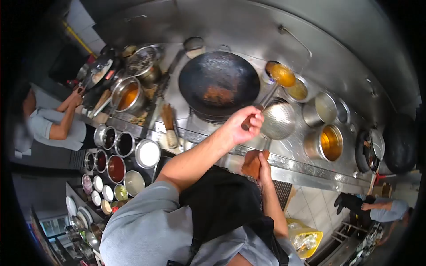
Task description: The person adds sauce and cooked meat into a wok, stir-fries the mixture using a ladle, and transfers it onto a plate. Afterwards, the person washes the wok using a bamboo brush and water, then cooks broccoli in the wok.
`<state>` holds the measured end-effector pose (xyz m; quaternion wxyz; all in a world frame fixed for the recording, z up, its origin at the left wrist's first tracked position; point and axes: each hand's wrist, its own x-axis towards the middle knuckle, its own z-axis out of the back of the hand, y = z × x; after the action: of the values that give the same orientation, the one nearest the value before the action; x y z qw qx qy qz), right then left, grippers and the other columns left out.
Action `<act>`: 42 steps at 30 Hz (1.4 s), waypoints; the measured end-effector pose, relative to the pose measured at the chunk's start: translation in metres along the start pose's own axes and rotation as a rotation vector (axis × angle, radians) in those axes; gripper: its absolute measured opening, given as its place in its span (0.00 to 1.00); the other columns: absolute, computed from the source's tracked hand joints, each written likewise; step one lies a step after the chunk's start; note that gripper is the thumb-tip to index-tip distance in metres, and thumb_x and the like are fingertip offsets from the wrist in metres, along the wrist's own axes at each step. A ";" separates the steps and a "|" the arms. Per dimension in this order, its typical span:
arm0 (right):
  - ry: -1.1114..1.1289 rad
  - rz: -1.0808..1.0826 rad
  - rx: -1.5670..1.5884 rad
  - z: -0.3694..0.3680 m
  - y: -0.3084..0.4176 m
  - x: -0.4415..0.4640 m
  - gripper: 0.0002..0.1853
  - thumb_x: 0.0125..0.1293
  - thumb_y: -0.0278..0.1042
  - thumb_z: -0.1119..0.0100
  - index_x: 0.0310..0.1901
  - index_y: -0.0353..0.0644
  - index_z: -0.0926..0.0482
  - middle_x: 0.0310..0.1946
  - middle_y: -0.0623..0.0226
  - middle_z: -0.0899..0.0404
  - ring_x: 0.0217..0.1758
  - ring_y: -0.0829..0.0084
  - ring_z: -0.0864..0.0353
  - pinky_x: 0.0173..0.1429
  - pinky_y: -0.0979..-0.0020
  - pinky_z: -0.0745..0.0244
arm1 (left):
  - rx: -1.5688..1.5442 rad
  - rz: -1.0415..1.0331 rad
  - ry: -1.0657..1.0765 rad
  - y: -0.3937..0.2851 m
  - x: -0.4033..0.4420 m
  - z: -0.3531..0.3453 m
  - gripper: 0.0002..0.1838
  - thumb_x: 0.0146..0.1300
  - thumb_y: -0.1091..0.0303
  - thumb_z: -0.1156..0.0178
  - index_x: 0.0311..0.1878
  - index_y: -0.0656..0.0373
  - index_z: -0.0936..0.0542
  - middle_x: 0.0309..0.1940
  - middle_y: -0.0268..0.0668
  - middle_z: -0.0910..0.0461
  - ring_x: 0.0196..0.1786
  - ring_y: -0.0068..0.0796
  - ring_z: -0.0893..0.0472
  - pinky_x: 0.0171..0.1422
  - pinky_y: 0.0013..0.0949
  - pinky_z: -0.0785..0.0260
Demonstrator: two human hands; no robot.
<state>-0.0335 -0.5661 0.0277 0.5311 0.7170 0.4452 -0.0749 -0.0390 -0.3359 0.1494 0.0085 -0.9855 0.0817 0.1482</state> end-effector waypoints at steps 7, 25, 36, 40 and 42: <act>0.201 -0.157 0.047 -0.161 -0.045 0.125 0.32 0.76 0.65 0.57 0.62 0.41 0.25 0.58 0.59 0.21 0.58 0.68 0.19 0.61 0.62 0.24 | 0.210 -0.043 -0.159 -0.039 -0.165 0.019 0.16 0.69 0.70 0.43 0.59 0.46 0.27 0.29 0.26 0.29 0.21 0.15 0.30 0.19 0.23 0.43; 0.020 0.047 -0.084 -0.140 -0.028 0.109 0.28 0.70 0.47 0.36 0.62 0.34 0.29 0.50 0.60 0.20 0.52 0.67 0.18 0.58 0.64 0.23 | 1.963 -0.834 -0.798 -0.140 -0.198 0.188 0.41 0.61 0.77 0.45 0.80 0.57 0.43 0.34 0.37 0.19 0.22 0.23 0.24 0.26 0.30 0.29; -0.642 0.287 0.042 0.151 -0.009 -0.093 0.25 0.73 0.48 0.39 0.61 0.37 0.26 0.52 0.64 0.20 0.54 0.71 0.20 0.59 0.67 0.23 | 1.254 -0.381 -0.453 0.043 0.122 0.051 0.40 0.60 0.79 0.47 0.79 0.55 0.41 0.22 0.30 0.28 0.14 0.21 0.32 0.17 0.30 0.42; -0.840 0.310 0.157 0.208 -0.015 -0.164 0.26 0.73 0.48 0.41 0.62 0.36 0.28 0.50 0.62 0.20 0.51 0.68 0.18 0.56 0.65 0.20 | 1.401 -0.361 -0.481 0.073 0.294 0.094 0.26 0.62 0.76 0.49 0.65 0.61 0.32 0.23 0.36 0.25 0.17 0.31 0.27 0.19 0.37 0.36; -0.914 0.271 0.208 0.214 -0.017 -0.193 0.26 0.74 0.48 0.41 0.62 0.35 0.29 0.49 0.61 0.20 0.50 0.68 0.18 0.55 0.65 0.20 | 1.303 -0.270 -0.626 0.094 0.331 0.065 0.13 0.61 0.76 0.48 0.50 0.59 0.27 0.22 0.36 0.26 0.16 0.31 0.28 0.19 0.36 0.37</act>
<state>-0.0818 -0.8502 0.0367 0.6028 0.7116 0.0593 -0.3560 0.2389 -0.4786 -0.0088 0.6335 -0.6938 0.0247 0.3416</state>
